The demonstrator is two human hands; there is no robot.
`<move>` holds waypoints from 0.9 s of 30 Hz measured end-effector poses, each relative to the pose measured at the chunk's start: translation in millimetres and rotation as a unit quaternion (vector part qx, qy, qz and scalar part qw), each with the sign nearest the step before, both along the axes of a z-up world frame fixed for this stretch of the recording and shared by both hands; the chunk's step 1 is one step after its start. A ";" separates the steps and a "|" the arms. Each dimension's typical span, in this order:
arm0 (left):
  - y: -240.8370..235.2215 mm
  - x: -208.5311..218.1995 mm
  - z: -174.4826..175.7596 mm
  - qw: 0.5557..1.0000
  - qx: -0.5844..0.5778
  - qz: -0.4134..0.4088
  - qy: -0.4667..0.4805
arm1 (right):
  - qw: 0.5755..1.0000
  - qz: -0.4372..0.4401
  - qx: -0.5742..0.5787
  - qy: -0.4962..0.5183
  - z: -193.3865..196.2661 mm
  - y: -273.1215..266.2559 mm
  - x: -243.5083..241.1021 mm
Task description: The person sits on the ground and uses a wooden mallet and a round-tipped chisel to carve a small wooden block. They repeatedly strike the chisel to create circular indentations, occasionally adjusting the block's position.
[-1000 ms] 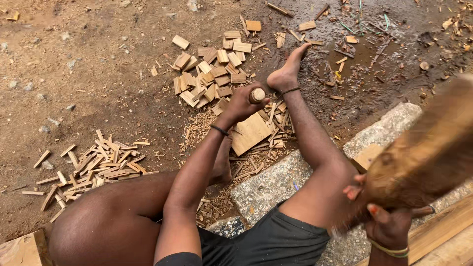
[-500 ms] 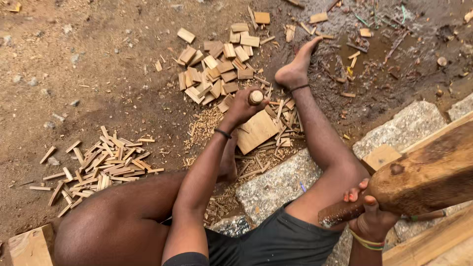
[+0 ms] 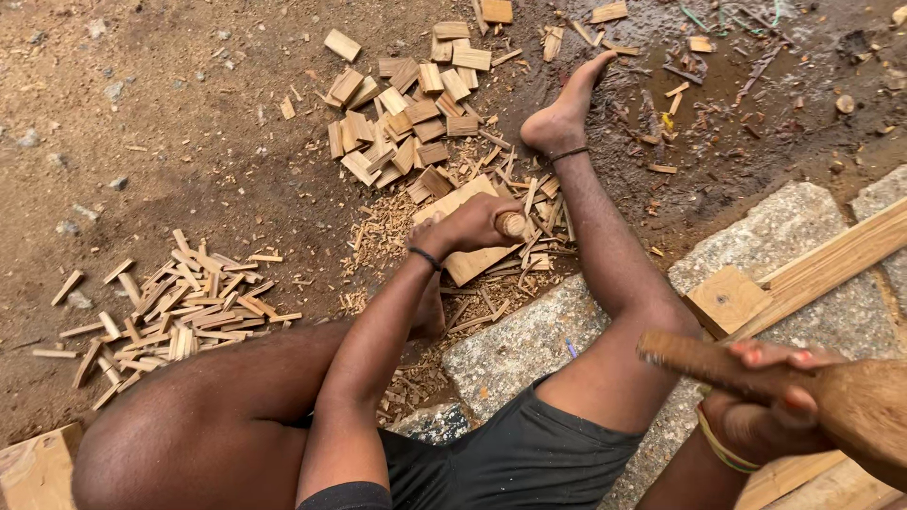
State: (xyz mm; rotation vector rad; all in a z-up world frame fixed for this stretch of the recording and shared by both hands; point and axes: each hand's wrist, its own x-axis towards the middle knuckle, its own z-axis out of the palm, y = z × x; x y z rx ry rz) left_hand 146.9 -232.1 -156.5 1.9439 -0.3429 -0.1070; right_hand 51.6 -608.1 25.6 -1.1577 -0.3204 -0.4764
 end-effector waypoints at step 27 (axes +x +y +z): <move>33.7 -19.2 -37.2 0.981 -0.092 0.161 0.064 | 0.593 -0.061 -0.796 -0.106 -67.7 114.9 82.5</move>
